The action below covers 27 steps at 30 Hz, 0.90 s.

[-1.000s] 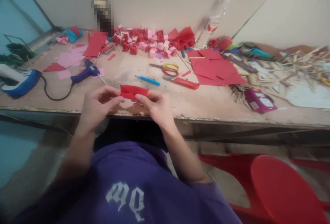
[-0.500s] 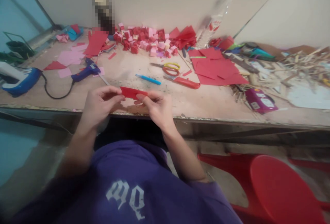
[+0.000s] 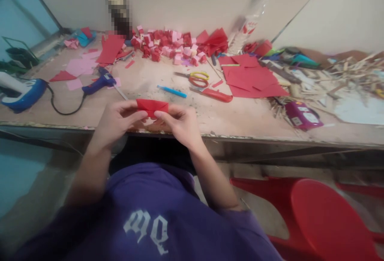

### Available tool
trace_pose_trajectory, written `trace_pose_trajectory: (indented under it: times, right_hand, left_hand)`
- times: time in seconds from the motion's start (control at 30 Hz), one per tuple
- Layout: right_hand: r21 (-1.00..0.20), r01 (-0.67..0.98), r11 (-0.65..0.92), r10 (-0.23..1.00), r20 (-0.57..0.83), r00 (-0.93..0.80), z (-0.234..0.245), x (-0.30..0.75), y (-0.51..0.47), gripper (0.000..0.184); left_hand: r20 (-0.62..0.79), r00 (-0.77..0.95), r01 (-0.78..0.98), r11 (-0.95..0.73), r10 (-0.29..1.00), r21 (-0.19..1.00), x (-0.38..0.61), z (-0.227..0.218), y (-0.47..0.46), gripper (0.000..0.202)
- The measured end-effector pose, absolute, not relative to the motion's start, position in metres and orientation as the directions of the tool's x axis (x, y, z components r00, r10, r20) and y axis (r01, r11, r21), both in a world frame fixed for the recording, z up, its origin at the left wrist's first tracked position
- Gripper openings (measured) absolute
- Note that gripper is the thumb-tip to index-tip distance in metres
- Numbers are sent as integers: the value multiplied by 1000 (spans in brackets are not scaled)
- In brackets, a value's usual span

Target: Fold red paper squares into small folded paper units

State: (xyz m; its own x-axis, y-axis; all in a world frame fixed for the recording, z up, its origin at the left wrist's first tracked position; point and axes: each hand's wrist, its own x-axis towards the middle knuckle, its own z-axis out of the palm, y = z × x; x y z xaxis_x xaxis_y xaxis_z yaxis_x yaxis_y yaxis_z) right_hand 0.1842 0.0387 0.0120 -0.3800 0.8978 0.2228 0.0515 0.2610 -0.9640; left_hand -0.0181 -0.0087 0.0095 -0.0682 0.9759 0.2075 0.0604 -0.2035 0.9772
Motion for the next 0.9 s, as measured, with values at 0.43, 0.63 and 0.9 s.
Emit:
trace_pose_trajectory:
  times: [0.43, 0.63, 0.9]
  right_hand:
    - [-955, -53, 291, 928, 296, -226, 3, 187, 35, 29]
    - [-976, -39, 216, 948, 219, -232, 6, 187, 39, 31]
    - [-973, -73, 218, 944, 229, -238, 5, 186, 41, 29]
  left_hand:
    - [333, -240, 209, -286, 912, 935, -17, 11, -13, 22]
    - [345, -285, 188, -301, 894, 935, -16, 12, -13, 17]
    - [365, -278, 212, -314, 889, 926, -14, 9, -13, 13]
